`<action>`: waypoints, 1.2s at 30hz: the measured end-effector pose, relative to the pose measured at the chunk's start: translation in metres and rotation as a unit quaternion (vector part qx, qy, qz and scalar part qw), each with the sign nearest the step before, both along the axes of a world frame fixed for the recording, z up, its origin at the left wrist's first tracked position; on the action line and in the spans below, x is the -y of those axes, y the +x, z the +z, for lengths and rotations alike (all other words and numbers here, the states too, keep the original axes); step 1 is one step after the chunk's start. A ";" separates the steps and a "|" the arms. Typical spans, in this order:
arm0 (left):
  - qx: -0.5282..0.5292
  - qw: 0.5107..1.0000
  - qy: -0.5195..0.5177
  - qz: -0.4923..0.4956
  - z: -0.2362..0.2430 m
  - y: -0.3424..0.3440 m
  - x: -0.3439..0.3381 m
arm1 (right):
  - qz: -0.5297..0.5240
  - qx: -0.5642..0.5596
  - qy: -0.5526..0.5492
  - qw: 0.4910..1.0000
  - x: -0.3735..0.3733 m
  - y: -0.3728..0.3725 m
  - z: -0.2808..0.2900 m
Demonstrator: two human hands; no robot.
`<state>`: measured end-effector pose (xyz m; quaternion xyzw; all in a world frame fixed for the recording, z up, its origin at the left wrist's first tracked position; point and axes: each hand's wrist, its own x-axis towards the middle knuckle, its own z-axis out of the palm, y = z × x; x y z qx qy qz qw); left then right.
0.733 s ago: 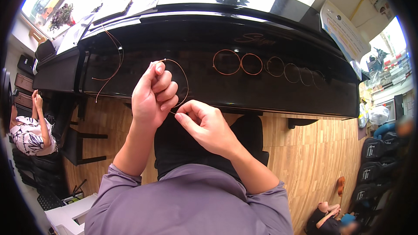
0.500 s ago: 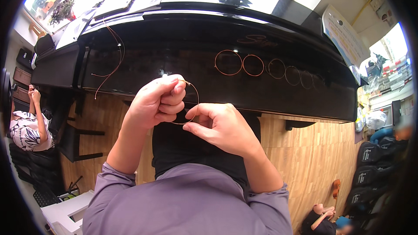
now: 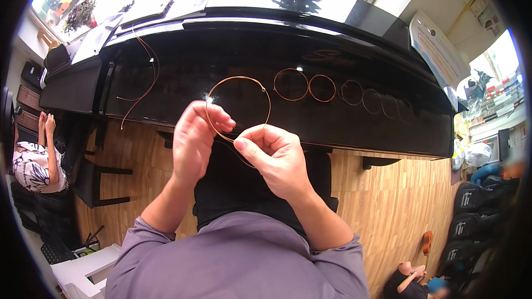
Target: The person shapes thin copper wire into circular loops by hand. They bend the wire into a circle, twist the ends together to secure the shape, and place the finished loop on a black piano surface. This process is repeated multiple times, creating a row of wire rings.
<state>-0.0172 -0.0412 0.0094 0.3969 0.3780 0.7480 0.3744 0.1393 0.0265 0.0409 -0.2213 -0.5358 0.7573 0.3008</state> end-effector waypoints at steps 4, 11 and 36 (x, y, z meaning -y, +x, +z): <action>-0.041 0.998 0.057 0.003 -0.006 0.014 0.004 | 0.002 -0.007 -0.029 1.000 0.005 -0.004 0.000; 0.075 0.992 0.069 -0.080 0.007 -0.009 0.008 | 0.013 0.087 0.078 0.993 0.005 0.010 0.008; 0.242 0.894 0.043 -0.375 0.053 0.007 0.025 | 0.079 0.140 0.293 0.942 0.001 0.046 0.034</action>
